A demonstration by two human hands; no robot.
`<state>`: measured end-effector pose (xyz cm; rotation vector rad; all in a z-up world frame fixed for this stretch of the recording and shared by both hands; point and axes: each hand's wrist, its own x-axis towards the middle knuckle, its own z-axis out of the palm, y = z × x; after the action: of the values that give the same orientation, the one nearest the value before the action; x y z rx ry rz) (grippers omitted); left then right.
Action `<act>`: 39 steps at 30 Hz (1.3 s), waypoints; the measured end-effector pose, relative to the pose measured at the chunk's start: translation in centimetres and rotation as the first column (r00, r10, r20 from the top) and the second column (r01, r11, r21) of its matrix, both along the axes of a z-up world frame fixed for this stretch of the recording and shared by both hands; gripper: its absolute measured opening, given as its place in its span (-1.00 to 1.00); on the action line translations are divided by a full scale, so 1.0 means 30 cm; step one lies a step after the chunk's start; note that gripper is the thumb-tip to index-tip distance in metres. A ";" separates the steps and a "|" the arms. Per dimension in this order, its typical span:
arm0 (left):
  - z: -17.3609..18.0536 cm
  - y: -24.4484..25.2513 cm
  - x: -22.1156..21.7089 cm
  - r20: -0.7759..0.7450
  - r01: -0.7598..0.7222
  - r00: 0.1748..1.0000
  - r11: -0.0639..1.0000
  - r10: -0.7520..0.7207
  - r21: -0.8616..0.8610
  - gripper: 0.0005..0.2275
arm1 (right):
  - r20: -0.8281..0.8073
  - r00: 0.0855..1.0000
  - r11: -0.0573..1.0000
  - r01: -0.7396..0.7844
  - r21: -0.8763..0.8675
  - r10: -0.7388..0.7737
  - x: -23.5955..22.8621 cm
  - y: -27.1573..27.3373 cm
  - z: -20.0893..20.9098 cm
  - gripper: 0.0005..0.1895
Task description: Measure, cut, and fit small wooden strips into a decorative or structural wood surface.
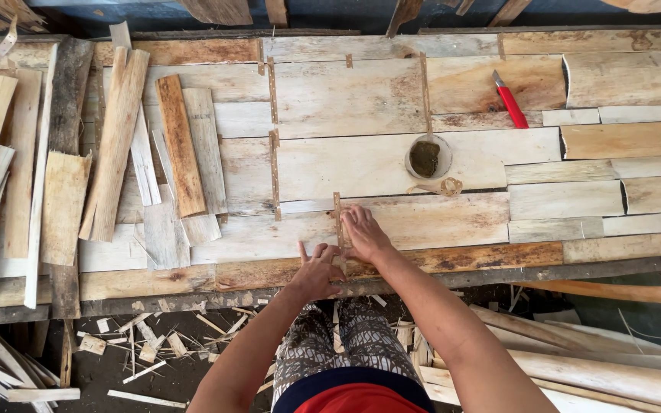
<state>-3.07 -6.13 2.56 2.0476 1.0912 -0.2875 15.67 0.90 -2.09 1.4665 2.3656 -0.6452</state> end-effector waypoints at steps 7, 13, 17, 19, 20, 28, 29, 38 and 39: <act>0.003 -0.001 -0.006 0.000 -0.007 1.000 1.000 0.007 0.006 -0.78 | 0.079 0.996 0.999 -0.044 0.002 0.044 -0.026 -0.021 0.048 0.40; -0.016 -0.047 -0.012 0.090 -0.043 0.995 0.999 0.040 0.031 -0.80 | 0.063 0.998 1.000 0.015 -0.013 -0.014 -0.025 -0.035 0.037 0.40; -0.057 -0.103 -0.018 0.189 -0.136 0.974 0.988 0.121 0.069 -0.74 | 0.066 0.998 1.000 0.012 -0.017 -0.011 -0.021 -0.041 0.032 0.39; -0.108 -0.132 -0.014 0.232 -0.200 0.957 0.976 0.175 0.088 -0.72 | 0.072 0.997 1.000 0.004 -0.016 -0.003 -0.018 -0.040 0.041 0.40; -0.136 -0.148 -0.011 0.222 -0.170 0.967 0.964 0.124 0.203 -0.71 | 0.077 0.997 1.000 0.000 -0.027 0.002 -0.016 -0.041 0.039 0.41; -0.084 -0.123 -0.018 -0.073 0.140 0.990 0.945 -0.124 0.295 -0.52 | 0.090 0.996 0.999 -0.004 -0.047 0.008 -0.020 -0.047 0.053 0.42; -0.125 -0.097 -0.020 -0.033 -0.076 0.995 0.941 0.092 0.331 -0.60 | 0.093 0.996 0.999 -0.004 -0.050 0.008 -0.022 -0.043 0.064 0.41; -0.094 0.104 0.090 -0.225 -0.482 0.845 0.873 0.485 0.072 -0.58 | 0.087 0.996 0.999 0.006 -0.050 -0.002 -0.012 -0.051 0.075 0.38; -0.118 0.115 0.099 -0.279 -0.486 0.830 0.872 0.483 0.062 -0.57 | 0.069 0.998 0.999 0.005 -0.044 -0.002 -0.008 -0.054 0.075 0.37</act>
<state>-0.10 -2.69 -0.99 1.6712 1.7415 -0.3320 15.44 -0.72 0.15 1.4507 2.2826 -0.6334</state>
